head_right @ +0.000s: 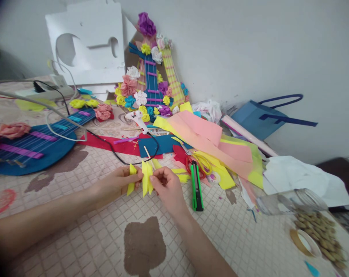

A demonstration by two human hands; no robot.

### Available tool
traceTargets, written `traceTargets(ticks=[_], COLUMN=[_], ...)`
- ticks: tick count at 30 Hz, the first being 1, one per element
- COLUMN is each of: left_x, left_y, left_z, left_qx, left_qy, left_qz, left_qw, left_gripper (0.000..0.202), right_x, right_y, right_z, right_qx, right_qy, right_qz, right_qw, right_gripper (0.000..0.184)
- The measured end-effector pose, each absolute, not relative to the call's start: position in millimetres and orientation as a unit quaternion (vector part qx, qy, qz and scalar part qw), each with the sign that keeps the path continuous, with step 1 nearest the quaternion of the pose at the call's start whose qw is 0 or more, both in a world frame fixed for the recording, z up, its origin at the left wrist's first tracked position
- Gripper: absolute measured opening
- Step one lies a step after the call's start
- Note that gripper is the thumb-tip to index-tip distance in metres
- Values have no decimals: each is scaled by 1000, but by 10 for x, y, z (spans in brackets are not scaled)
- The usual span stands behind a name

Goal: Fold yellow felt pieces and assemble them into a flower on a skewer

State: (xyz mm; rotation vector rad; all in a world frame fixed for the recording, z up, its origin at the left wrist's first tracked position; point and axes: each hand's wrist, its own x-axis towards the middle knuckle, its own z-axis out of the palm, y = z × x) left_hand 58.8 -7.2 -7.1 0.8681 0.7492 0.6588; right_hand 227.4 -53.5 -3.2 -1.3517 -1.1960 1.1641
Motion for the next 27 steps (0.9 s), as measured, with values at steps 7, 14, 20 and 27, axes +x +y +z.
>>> traceTargets(ticks=[7, 14, 20, 27], left_x=[592, 594, 593, 598], left_y=[-70, -66, -75, -72], left_z=[-106, -132, -100, -167], left_qx=[425, 459, 458, 451], left_qy=[355, 349, 357, 351], left_qz=[296, 283, 293, 282], left_qw=[778, 766, 760, 770], left_gripper=[26, 29, 30, 31], right_x=[2219, 2184, 2183, 2143], right_y=[-539, -556, -563, -567], right_z=[-50, -30, -21, -39], right_qx=[-554, -543, -548, -546], right_qy=[-505, -510, -505, -512], right_qz=[462, 469, 471, 450], right_qw=[475, 475, 473, 487], right_gripper=[19, 19, 21, 16])
